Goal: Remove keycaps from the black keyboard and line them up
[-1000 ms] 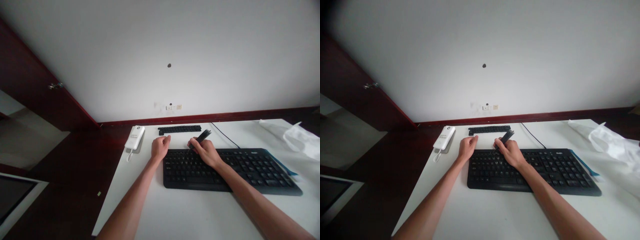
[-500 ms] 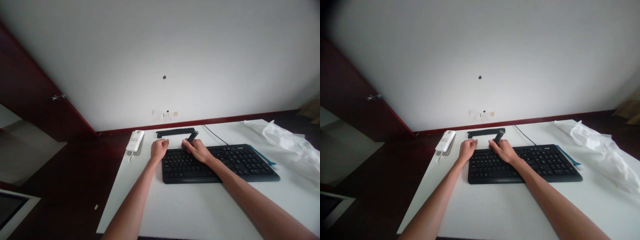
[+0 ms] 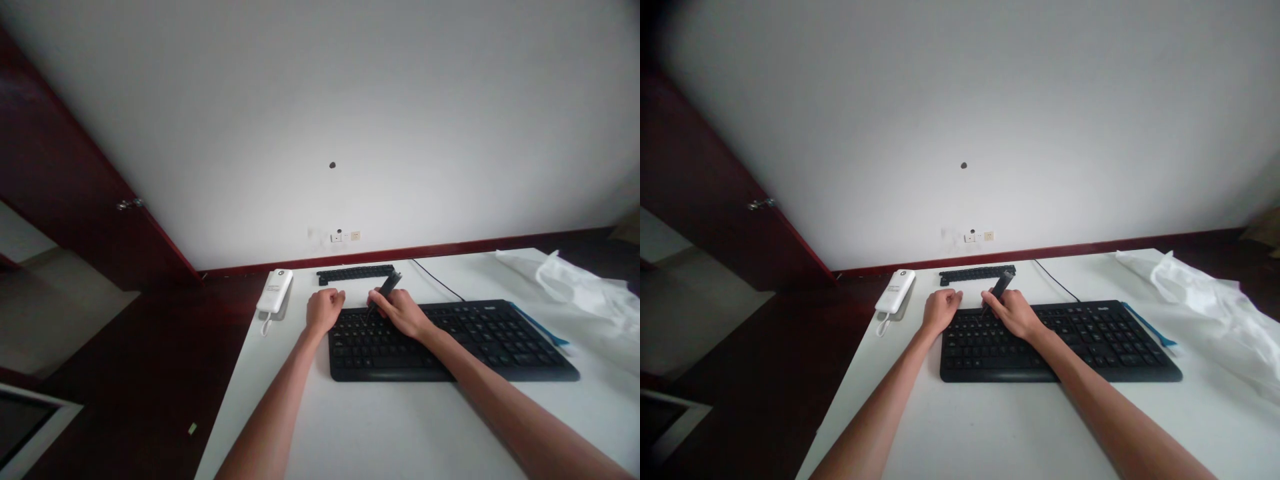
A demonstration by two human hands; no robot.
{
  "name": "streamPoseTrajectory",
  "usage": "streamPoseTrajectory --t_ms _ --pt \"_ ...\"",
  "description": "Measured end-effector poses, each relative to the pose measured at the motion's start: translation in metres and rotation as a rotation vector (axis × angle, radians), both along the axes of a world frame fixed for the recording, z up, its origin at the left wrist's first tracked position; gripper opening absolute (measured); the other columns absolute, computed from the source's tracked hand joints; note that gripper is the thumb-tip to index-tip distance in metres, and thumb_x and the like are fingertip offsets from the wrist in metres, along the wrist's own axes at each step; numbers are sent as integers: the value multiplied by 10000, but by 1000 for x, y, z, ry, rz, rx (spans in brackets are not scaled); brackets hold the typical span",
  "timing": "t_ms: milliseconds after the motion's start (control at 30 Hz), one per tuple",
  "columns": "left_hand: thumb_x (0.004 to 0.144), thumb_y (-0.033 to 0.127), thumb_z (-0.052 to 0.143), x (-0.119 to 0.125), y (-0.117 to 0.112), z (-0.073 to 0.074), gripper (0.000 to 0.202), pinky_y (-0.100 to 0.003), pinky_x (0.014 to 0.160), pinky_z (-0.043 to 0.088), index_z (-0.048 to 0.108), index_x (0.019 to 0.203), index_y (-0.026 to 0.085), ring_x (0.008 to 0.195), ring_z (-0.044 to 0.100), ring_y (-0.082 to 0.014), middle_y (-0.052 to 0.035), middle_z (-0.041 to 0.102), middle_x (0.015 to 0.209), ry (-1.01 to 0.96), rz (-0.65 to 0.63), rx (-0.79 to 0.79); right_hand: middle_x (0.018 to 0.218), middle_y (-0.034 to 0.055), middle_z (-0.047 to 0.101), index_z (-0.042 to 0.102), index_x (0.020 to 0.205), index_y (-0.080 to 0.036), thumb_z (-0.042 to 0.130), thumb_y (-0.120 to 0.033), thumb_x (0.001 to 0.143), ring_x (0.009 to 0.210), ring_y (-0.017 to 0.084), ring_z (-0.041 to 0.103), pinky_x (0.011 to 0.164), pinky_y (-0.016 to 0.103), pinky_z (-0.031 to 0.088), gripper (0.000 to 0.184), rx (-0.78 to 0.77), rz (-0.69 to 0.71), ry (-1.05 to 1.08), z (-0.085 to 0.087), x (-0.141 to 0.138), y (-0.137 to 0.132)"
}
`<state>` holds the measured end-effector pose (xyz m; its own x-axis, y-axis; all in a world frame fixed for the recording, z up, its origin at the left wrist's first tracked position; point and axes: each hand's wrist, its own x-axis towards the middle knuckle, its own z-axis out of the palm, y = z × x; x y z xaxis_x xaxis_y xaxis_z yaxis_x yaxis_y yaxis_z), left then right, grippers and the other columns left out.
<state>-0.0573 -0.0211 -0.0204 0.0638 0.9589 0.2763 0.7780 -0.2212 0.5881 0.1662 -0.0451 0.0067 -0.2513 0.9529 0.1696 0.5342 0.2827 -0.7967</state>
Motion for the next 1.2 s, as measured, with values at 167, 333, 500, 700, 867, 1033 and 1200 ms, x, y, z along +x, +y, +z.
streamPoseTrajectory --t_ms 167,333,500,700,867,1033,1200 --pt "967 467 506 2 0 1 459 -288 611 230 491 583 215 565 454 -162 2 509 568 17 8 -10 564 -3 566 719 788 -180 406 -660 1002 586 200 581 641 315 420 612 0 8 3 -1 1 -1" --pt "960 435 522 5 0 -1 417 -294 610 213 508 603 221 588 497 -173 -10 553 598 59 63 -11 549 2 588 750 797 -181 406 -670 996 591 204 613 656 307 437 630 -64 -67 110 -6 -1 9" --pt "954 411 521 2 -3 -2 429 -287 601 216 461 578 214 558 452 -155 11 507 560 36 -30 9 559 23 626 760 758 -181 424 -686 979 602 221 635 670 317 437 646 -108 -112 56 -9 -7 15" --pt "934 431 550 0 -3 0 429 -283 599 229 474 575 207 548 400 -137 30 465 553 3 -82 -17 564 8 584 741 777 -188 417 -668 995 590 204 600 639 312 416 618 -59 -17 45 -5 -5 5" --pt "980 518 482 -6 -8 4 544 -268 587 267 498 548 188 540 407 -118 25 476 533 -150 -156 7 635 2 600 704 837 -192 414 -580 1033 633 187 588 662 302 421 522 0 46 102 -2 -2 2" --pt "1009 545 448 -11 -18 17 599 -258 606 324 601 566 172 533 506 -122 3 569 528 -188 -204 -11 728 -2 613 639 863 -204 452 -521 1038 680 176 571 674 297 429 407 72 45 172 -4 -1 2" --pt "1006 541 468 -22 -16 43 555 -250 606 359 760 735 154 575 526 -132 -20 677 648 -173 -492 -213 797 11 634 654 954 -214 479 -501 1033 721 189 571 688 312 437 346 104 64 156 -4 -2 1"
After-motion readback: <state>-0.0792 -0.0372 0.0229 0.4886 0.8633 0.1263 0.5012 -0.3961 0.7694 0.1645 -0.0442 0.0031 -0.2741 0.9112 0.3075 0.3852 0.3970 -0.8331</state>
